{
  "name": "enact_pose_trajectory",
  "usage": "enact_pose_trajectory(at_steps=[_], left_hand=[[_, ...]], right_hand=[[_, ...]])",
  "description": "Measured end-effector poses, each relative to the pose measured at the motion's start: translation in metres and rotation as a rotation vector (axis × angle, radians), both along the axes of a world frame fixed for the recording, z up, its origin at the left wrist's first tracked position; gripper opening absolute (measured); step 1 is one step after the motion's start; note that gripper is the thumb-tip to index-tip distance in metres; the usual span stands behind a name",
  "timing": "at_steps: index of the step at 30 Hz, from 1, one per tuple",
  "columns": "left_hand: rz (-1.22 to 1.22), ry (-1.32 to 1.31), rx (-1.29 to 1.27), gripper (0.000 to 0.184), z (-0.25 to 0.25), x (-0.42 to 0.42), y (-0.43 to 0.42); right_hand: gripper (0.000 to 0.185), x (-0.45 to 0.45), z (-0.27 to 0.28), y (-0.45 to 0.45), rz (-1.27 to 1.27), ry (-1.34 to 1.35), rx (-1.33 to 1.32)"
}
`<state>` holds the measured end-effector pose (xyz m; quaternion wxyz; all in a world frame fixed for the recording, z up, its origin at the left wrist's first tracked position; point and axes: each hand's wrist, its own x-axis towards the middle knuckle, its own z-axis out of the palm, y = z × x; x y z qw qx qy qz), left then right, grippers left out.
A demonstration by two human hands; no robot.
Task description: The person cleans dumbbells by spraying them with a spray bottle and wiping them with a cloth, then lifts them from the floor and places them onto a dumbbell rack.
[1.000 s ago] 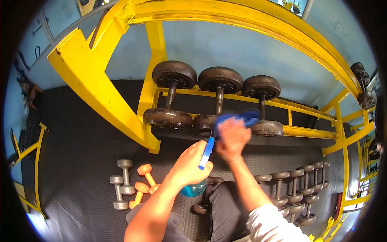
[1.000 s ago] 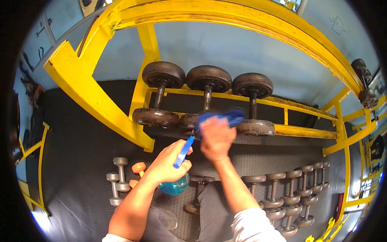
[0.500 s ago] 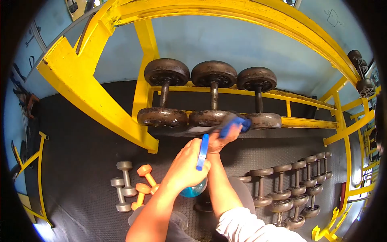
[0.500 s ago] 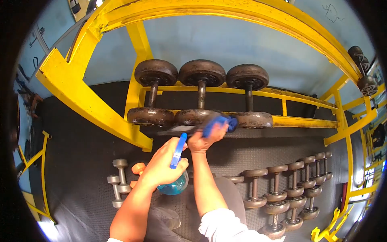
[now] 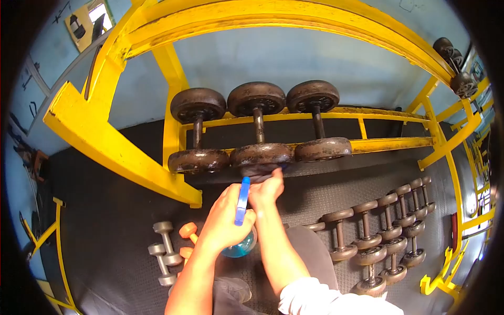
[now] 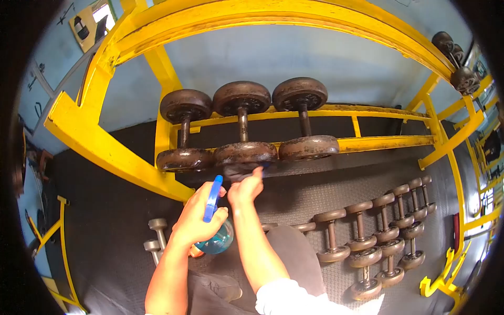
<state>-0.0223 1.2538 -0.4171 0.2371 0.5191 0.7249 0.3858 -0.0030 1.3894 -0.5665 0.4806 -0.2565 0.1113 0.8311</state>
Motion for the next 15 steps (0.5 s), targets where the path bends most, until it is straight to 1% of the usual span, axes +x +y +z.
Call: enact_pose_trajectory(at_steps=[2,3,5,6,7,8,9,10,11,12,13,14,15], left_hand=[[0.011,-0.014,-0.033,0.043,-0.002,0.001,-0.003],[0.001,-0.016,-0.058,0.043,-0.001,0.001,-0.002],[-0.012,0.003,-0.034,0.045,-0.002,0.003,-0.004],[-0.022,0.013,0.001,0.045,-0.006,0.002,-0.005],[-0.032,0.019,0.034,0.046,-0.009,0.001,-0.006],[-0.044,0.003,0.041,0.041,-0.006,0.001,-0.005],[-0.047,-0.004,0.04,0.041,-0.004,0.002,-0.003],[-0.052,-0.015,-0.054,0.038,-0.002,0.002,-0.003],[-0.052,-0.023,-0.147,0.035,-0.001,0.0,-0.002],[-0.059,-0.061,-0.139,0.03,-0.003,0.001,-0.002],[-0.066,-0.046,-0.153,0.029,-0.004,0.004,-0.001],[-0.061,-0.03,-0.189,0.031,-0.006,0.005,-0.001],[-0.059,-0.015,-0.221,0.032,-0.009,0.007,-0.001]], right_hand=[[0.059,-0.001,0.006,0.021,-0.187,-0.502,0.023],[0.061,-0.01,0.011,0.027,-0.157,-0.683,-0.175],[0.063,-0.024,0.02,0.019,-0.303,-0.375,-0.11],[0.059,-0.03,0.007,0.015,-0.259,-0.427,-0.104],[0.059,-0.024,0.016,0.007,-0.264,-0.425,-0.102],[0.054,-0.016,0.023,-0.004,-0.075,-0.457,-0.127],[0.05,-0.007,0.028,-0.013,0.114,-0.488,-0.152],[0.041,0.003,0.025,-0.018,0.046,-0.353,-0.078],[0.039,0.013,0.019,-0.015,-0.08,-0.281,-0.043],[0.042,0.026,0.016,-0.007,-0.219,-0.419,0.036],[0.044,0.033,0.013,0.0,-0.361,-0.553,0.117],[0.044,0.025,0.002,0.004,-0.358,-0.549,0.116],[0.048,0.015,-0.013,0.011,-0.348,-0.692,0.149]])
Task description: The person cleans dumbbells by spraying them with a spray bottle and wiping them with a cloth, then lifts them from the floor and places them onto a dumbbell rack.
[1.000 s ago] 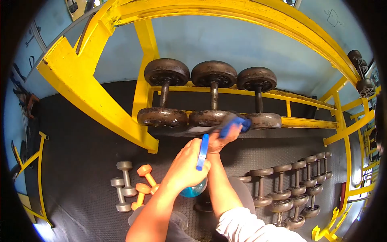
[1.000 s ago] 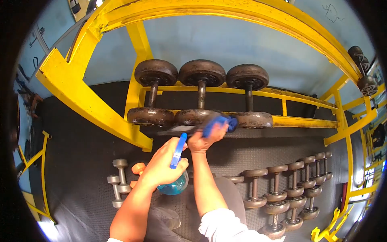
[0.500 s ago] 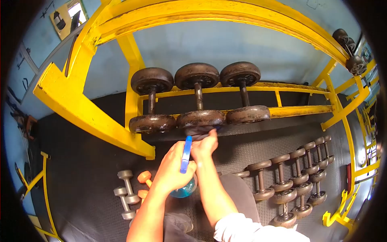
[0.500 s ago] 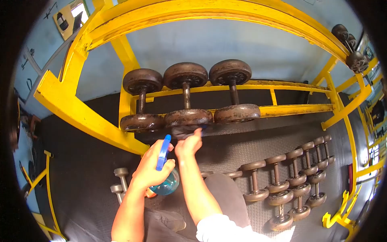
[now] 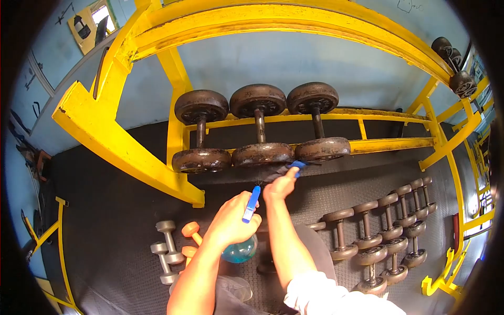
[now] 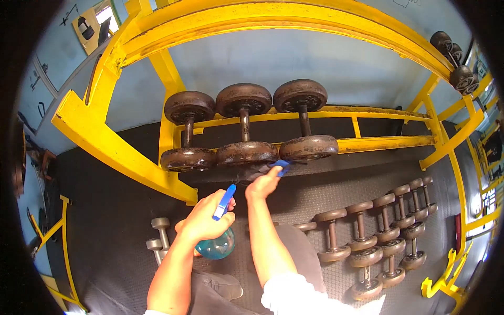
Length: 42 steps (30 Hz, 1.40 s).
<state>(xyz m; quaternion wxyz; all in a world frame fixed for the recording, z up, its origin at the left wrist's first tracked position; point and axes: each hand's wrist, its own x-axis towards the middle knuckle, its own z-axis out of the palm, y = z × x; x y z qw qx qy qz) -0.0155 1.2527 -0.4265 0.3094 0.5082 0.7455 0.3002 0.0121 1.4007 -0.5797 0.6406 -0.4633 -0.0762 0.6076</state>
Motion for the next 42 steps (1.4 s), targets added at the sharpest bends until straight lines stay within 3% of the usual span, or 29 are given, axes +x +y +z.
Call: enact_pose_trajectory(at_steps=[1,2,4,6,9,10,12,13,17,18,20,21,22,24,26,29,30,32,34,35,36,37,38,39,40,41,42], left_hand=[[-0.005,-0.001,0.005,0.032,-0.002,0.002,0.0],[-0.004,0.064,0.115,0.032,-0.004,0.004,-0.001],[-0.028,0.05,0.211,0.034,-0.003,0.005,0.003],[-0.062,0.045,-0.036,0.037,-0.001,0.001,0.007],[-0.046,0.016,-0.051,0.039,0.009,0.001,0.007],[-0.042,0.01,-0.054,0.039,0.009,0.001,0.007],[-0.066,0.032,0.074,0.039,0.007,0.004,0.006],[-0.074,0.058,0.088,0.039,0.006,0.005,0.006],[-0.073,-0.011,0.17,0.04,0.011,0.006,0.006],[-0.069,-0.008,0.168,0.04,0.01,0.005,0.003],[-0.058,0.033,0.241,0.041,0.005,0.003,0.002],[-0.053,0.042,0.249,0.042,0.009,0.003,0.002],[-0.062,0.044,0.261,0.042,0.01,0.003,0.004],[0.006,0.039,0.179,0.042,0.009,0.001,0.002],[0.023,0.033,0.177,0.042,0.01,0.003,0.0],[-0.004,0.055,0.165,0.041,0.011,0.008,0.0],[-0.013,0.06,0.175,0.041,0.013,0.009,0.0],[-0.031,0.035,0.177,0.041,0.015,0.013,0.0],[-0.059,0.025,0.209,0.042,0.011,0.013,0.001],[-0.054,0.044,0.226,0.042,0.009,0.011,0.002],[-0.037,0.061,0.235,0.042,0.007,0.009,0.0],[-0.013,0.069,0.25,0.042,0.011,0.01,-0.001],[0.006,0.051,0.241,0.041,0.016,0.011,-0.002],[0.011,0.068,0.249,0.041,0.02,0.01,-0.003],[0.007,0.079,0.261,0.042,0.023,0.012,-0.003],[0.007,0.088,0.288,0.041,0.024,0.013,-0.004],[0.002,0.072,0.308,0.041,0.027,0.014,-0.004]], right_hand=[[0.051,-0.007,-0.008,0.004,0.001,-0.149,0.007],[0.059,-0.012,0.007,-0.007,0.202,-0.295,-0.086],[0.065,-0.039,-0.015,-0.022,0.318,-0.114,-0.218],[0.067,-0.046,-0.02,-0.03,0.411,0.095,-0.261],[0.063,-0.029,-0.018,-0.03,0.313,-0.015,0.132],[0.064,-0.01,0.037,-0.044,0.279,-0.143,0.235],[0.067,-0.017,0.033,-0.042,0.236,-0.36,0.284],[0.065,-0.032,0.002,-0.036,0.12,-0.555,0.292],[0.062,-0.057,-0.013,-0.027,0.033,-0.37,0.058],[0.05,-0.061,-0.018,-0.023,0.184,-0.416,-0.194],[0.036,-0.057,-0.021,-0.026,0.411,0.329,-0.426],[0.029,-0.048,-0.022,-0.029,0.5,0.456,-0.336],[0.031,-0.024,0.008,-0.034,0.523,0.476,-0.354],[0.031,-0.005,0.027,-0.028,0.332,0.492,-0.284],[0.035,0.017,0.021,-0.016,0.199,0.152,0.136],[0.045,-0.004,0.024,0.016,-0.148,-0.311,0.079],[0.05,-0.01,0.021,0.013,-0.128,-0.369,-0.023],[0.052,-0.019,0.019,0.009,0.116,-0.156,-0.386],[0.047,-0.011,0.033,-0.015,0.415,0.24,-0.426],[0.04,-0.003,0.033,-0.016,0.462,0.021,-0.444],[0.037,-0.008,-0.011,-0.011,0.208,-0.131,-0.23],[0.035,0.004,0.012,-0.017,-0.016,-0.045,0.021],[0.033,0.02,0.027,-0.02,-0.007,-0.089,0.251],[0.03,0.026,0.039,-0.023,-0.02,-0.471,0.461],[0.041,0.025,0.037,-0.015,-0.143,-1.2,0.756],[0.052,0.019,0.045,-0.009,-0.071,-1.304,0.932],[0.052,0.011,0.054,-0.013,-0.042,-1.482,0.895]])
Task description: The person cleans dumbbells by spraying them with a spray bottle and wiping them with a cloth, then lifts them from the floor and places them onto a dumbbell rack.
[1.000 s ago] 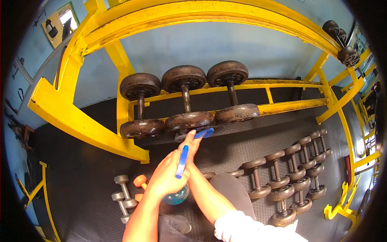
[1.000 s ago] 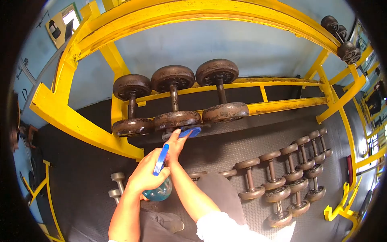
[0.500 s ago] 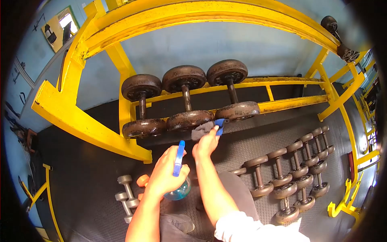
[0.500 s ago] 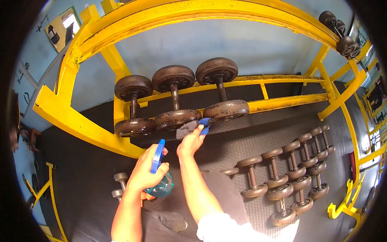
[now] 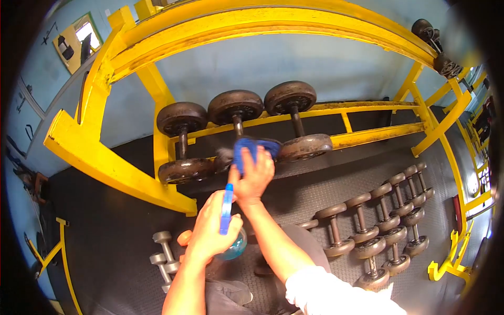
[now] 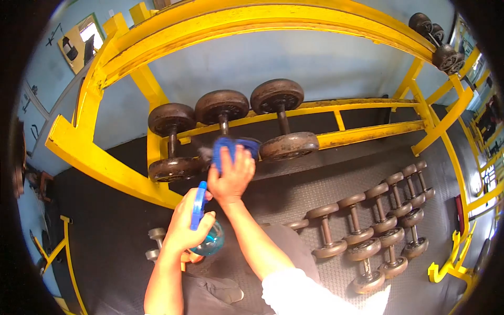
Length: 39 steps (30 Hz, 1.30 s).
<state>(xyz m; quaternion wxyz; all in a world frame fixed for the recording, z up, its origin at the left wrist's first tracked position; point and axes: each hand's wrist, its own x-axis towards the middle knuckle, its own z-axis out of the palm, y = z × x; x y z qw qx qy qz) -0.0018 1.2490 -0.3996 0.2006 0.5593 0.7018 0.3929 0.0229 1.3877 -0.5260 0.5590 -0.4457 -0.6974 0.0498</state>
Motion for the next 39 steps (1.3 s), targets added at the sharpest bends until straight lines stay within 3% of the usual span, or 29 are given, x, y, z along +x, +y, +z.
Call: enact_pose_trajectory(at_steps=[4,6,8,10,13,15,16,18,19,20,22,24,26,29,30,32,33,34,36,38,39], left_hand=[[0.024,-0.013,-0.005,0.038,-0.002,0.004,0.002],[0.033,-0.031,-0.008,0.038,-0.001,0.004,0.005],[0.017,-0.004,0.027,0.038,-0.006,0.004,0.006],[0.02,0.036,0.007,0.038,-0.009,0.004,0.009],[0.008,0.034,0.012,0.039,-0.015,0.006,0.012],[-0.004,0.023,-0.044,0.04,-0.017,0.008,0.017],[-0.006,0.017,-0.084,0.04,-0.018,0.009,0.019],[-0.06,0.004,-0.066,0.039,-0.02,0.011,0.027],[-0.085,-0.012,-0.06,0.039,-0.022,0.012,0.031],[-0.093,-0.016,-0.065,0.039,-0.023,0.014,0.034],[-0.153,0.044,0.018,0.038,-0.025,0.02,0.039],[-0.169,0.029,0.004,0.039,-0.026,0.025,0.042],[-0.198,0.003,-0.017,0.042,-0.027,0.027,0.048],[-0.161,0.032,-0.021,0.04,-0.027,0.03,0.054],[-0.185,0.022,-0.003,0.04,-0.026,0.029,0.056],[-0.195,0.014,-0.003,0.04,-0.026,0.026,0.056],[-0.208,0.005,-0.02,0.04,-0.027,0.027,0.055],[-0.208,0.001,-0.015,0.04,-0.027,0.029,0.054],[-0.211,-0.003,-0.02,0.04,-0.026,0.028,0.053],[-0.25,0.006,-0.028,0.041,-0.025,0.03,0.056],[-0.27,-0.012,-0.012,0.041,-0.027,0.032,0.06]], right_hand=[[0.048,0.009,0.021,0.019,0.416,-0.201,0.135],[0.047,0.021,0.005,0.034,0.279,-0.034,0.148],[0.054,0.018,-0.05,0.036,0.129,0.294,0.027],[0.063,0.012,-0.069,0.022,0.033,0.297,0.032],[0.061,0.006,-0.085,0.016,-0.078,0.184,0.08],[0.052,0.01,-0.097,0.016,0.075,0.645,-0.366],[0.038,0.028,-0.075,0.012,0.049,0.756,-0.703],[0.029,0.05,-0.085,0.025,0.058,1.097,-0.781],[0.027,0.074,-0.044,0.026,-0.021,1.165,-0.814],[0.028,0.086,-0.042,0.034,-0.011,1.231,-0.636],[0.027,0.1,-0.004,0.039,0.052,1.101,-0.336],[0.024,0.092,-0.01,0.058,-0.004,0.671,-0.068],[0.022,0.081,0.029,0.042,0.205,0.898,-0.286],[0.018,0.089,0.017,0.01,0.313,0.782,-0.867],[0.026,0.103,0.003,0.005,0.385,0.631,-1.093],[0.028,0.118,-0.022,-0.001,0.281,0.375,-0.961],[0.029,0.122,-0.023,0.008,0.113,0.479,-0.927],[0.034,0.126,0.012,0.01,-0.039,0.56,-0.775],[0.039,0.118,0.019,0.024,-0.01,0.845,-0.221],[0.04,0.111,0.007,0.038,-0.068,0.685,-0.106],[0.045,0.104,-0.013,0.053,-0.226,0.394,0.021]])
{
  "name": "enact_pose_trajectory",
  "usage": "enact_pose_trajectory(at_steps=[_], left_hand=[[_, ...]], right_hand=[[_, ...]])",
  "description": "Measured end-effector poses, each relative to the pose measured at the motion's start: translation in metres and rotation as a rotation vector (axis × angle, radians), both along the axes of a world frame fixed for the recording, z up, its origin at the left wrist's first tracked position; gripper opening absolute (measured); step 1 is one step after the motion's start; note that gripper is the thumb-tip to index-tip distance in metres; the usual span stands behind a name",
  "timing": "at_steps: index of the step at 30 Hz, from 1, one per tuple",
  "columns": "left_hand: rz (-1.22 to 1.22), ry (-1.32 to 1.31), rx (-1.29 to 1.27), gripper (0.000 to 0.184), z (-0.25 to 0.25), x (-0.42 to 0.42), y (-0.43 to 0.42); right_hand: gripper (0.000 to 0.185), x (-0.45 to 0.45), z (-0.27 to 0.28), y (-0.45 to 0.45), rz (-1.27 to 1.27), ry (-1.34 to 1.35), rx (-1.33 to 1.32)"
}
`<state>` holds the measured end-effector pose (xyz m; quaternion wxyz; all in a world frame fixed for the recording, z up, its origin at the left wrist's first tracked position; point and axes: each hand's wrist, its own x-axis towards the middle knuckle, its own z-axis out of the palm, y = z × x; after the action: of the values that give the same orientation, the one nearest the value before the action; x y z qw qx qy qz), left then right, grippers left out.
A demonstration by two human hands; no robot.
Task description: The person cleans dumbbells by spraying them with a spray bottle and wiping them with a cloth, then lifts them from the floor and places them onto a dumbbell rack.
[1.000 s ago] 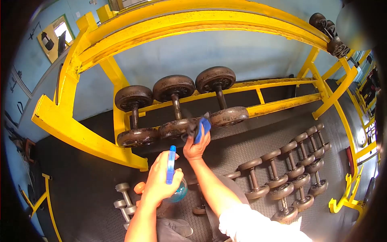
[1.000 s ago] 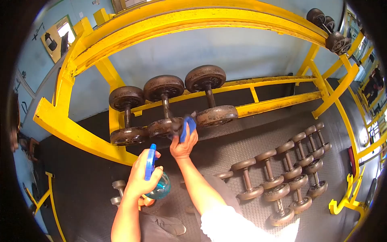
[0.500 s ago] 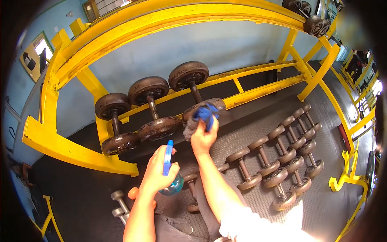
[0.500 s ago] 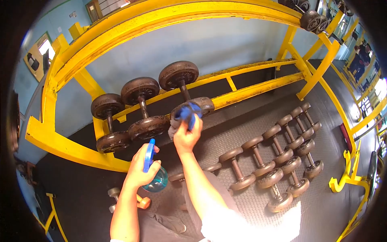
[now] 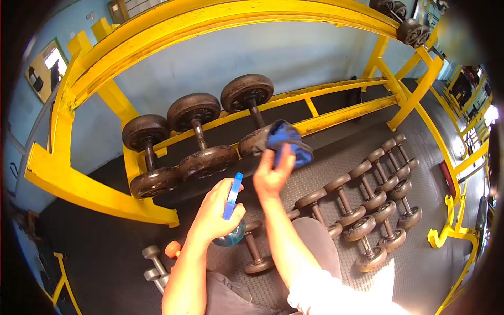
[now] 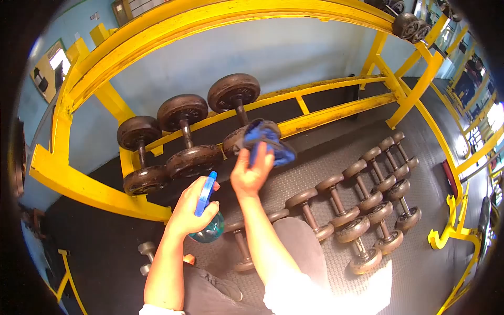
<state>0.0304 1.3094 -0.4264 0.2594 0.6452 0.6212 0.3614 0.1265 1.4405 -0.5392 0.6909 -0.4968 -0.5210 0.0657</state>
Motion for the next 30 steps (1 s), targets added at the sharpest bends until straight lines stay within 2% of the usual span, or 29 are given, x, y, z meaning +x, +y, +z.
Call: enact_pose_trajectory(at_steps=[1,3,5,7,9,11,12,14,16,17,18,19,20,21,23,25,26,27,28,29,30], left_hand=[[-0.026,-0.017,0.014,0.042,-0.003,0.002,0.006],[-0.078,-0.042,0.099,0.042,-0.019,0.004,0.022],[-0.09,-0.064,0.084,0.039,-0.019,0.009,0.035],[-0.037,-0.137,-0.017,0.036,-0.021,0.01,0.042],[-0.012,-0.122,-0.009,0.035,-0.028,0.011,0.046],[-0.005,-0.094,0.038,0.034,-0.027,0.008,0.056],[-0.015,-0.083,0.069,0.036,-0.029,0.007,0.058],[-0.051,-0.052,0.049,0.043,-0.03,0.005,0.059],[-0.104,-0.036,0.011,0.044,-0.036,0.005,0.06],[-0.137,-0.017,-0.03,0.046,-0.04,0.001,0.06],[-0.167,0.027,0.091,0.045,-0.045,0.001,0.058],[-0.152,0.024,0.068,0.045,-0.044,0.002,0.054],[-0.121,0.006,0.002,0.045,-0.037,0.002,0.052],[-0.086,-0.009,-0.053,0.044,-0.03,0.002,0.051],[-0.043,-0.052,-0.013,0.043,-0.02,0.003,0.046],[-0.04,-0.068,0.031,0.042,-0.013,0.005,0.043],[-0.017,-0.061,0.071,0.042,-0.014,0.007,0.04],[-0.004,-0.055,0.108,0.042,-0.016,0.007,0.039],[-0.06,-0.122,0.063,0.042,-0.016,0.004,0.042],[-0.04,-0.076,0.024,0.042,-0.017,0.004,0.041],[-0.046,-0.061,0.043,0.042,-0.016,0.007,0.04]], right_hand=[[0.053,-0.007,-0.023,0.016,0.07,-0.162,-0.016],[0.058,-0.019,-0.033,0.019,0.044,-0.322,0.08],[0.049,0.003,-0.02,0.029,0.027,-0.513,0.112],[0.042,0.019,-0.005,0.066,0.021,-0.249,0.145],[0.036,0.033,0.017,0.083,0.118,0.035,-0.21],[0.038,0.015,0.003,0.063,-0.069,-0.289,0.097],[0.042,0.008,-0.008,0.043,-0.052,-0.414,0.199],[0.043,-0.004,-0.055,0.012,0.144,-0.652,0.107],[0.044,-0.004,-0.098,0.011,0.304,-0.673,-0.006],[0.043,0.002,-0.077,0.016,0.276,-0.672,0.029],[0.042,0.008,-0.058,0.022,0.248,-0.671,0.063],[0.041,0.014,-0.037,0.026,0.219,-0.67,0.097],[0.038,0.017,-0.003,0.033,0.062,-0.671,0.111],[0.034,0.014,0.009,0.046,-0.032,-0.585,0.106],[0.028,0.013,0.013,0.077,0.051,-0.21,0.034],[0.027,0.0,0.019,0.059,-0.064,-0.454,0.015],[0.029,-0.004,0.017,0.041,0.046,-0.644,0.09],[0.031,-0.004,-0.016,0.036,0.231,-0.878,0.206],[0.032,0.002,-0.017,0.036,0.278,-0.85,0.207],[0.033,0.006,-0.018,0.036,0.328,-0.815,0.205],[0.036,0.011,-0.018,0.044,0.233,-0.716,0.264]])
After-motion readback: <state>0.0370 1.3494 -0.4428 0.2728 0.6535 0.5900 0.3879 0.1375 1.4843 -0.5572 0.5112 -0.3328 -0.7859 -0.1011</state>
